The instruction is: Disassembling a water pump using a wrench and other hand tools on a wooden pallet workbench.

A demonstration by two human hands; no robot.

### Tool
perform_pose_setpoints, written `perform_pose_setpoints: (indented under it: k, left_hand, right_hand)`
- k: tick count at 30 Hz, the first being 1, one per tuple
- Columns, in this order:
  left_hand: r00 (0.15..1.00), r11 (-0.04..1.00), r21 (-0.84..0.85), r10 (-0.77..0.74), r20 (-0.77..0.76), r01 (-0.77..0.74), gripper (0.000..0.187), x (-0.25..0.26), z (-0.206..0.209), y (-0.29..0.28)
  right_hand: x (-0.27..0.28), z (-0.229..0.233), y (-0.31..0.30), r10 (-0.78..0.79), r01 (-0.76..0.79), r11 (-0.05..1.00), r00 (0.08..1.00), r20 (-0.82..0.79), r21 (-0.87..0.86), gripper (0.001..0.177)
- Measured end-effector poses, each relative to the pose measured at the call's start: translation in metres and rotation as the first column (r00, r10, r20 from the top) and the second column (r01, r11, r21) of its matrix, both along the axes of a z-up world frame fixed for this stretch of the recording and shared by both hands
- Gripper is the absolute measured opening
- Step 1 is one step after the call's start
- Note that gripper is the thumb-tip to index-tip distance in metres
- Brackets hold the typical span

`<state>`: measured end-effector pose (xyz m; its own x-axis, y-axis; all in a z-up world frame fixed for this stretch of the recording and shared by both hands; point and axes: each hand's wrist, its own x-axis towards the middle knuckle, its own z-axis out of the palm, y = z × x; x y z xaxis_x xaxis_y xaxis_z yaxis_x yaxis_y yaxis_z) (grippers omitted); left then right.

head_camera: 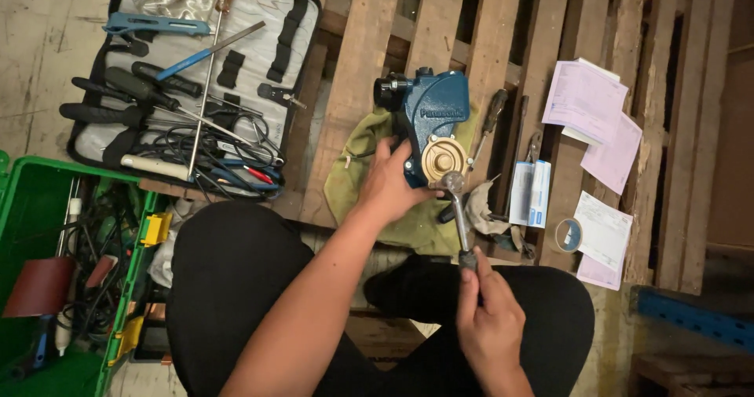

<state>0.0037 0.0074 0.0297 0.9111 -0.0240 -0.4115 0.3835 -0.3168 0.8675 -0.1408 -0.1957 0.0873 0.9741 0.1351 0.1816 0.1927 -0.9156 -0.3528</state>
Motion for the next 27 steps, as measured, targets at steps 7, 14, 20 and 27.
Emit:
perform_pose_setpoints:
  k: [7, 14, 20, 27]
  left_hand:
    - [1.0, 1.0, -0.006, 0.008, 0.023, -0.008, 0.087, 0.0, -0.006, 0.0]
    - [0.995, 0.999, -0.037, 0.037, 0.094, -0.034, 0.091, -0.004, -0.021, -0.003]
    - [0.99, 0.995, -0.067, 0.08, 0.119, -0.072, 0.094, -0.005, -0.017, -0.004]
    - [0.988, 0.996, -0.061, 0.07, 0.136, -0.062, 0.094, -0.004, -0.031, -0.007]
  right_hand:
    - [0.006, -0.007, -0.017, 0.049, -0.049, 0.997, 0.999, -0.005, -0.067, 0.044]
    - [0.094, 0.01, -0.079, 0.254, -0.269, 0.962, 0.947, -0.199, -0.051, 0.04]
    - [0.203, 0.043, -0.056, 0.183, -0.021, 0.936, 0.881, -0.436, 0.351, 0.025]
    - [0.307, -0.022, 0.007, 0.034, -0.039, 0.999, 0.939, -0.342, -0.007, 0.019]
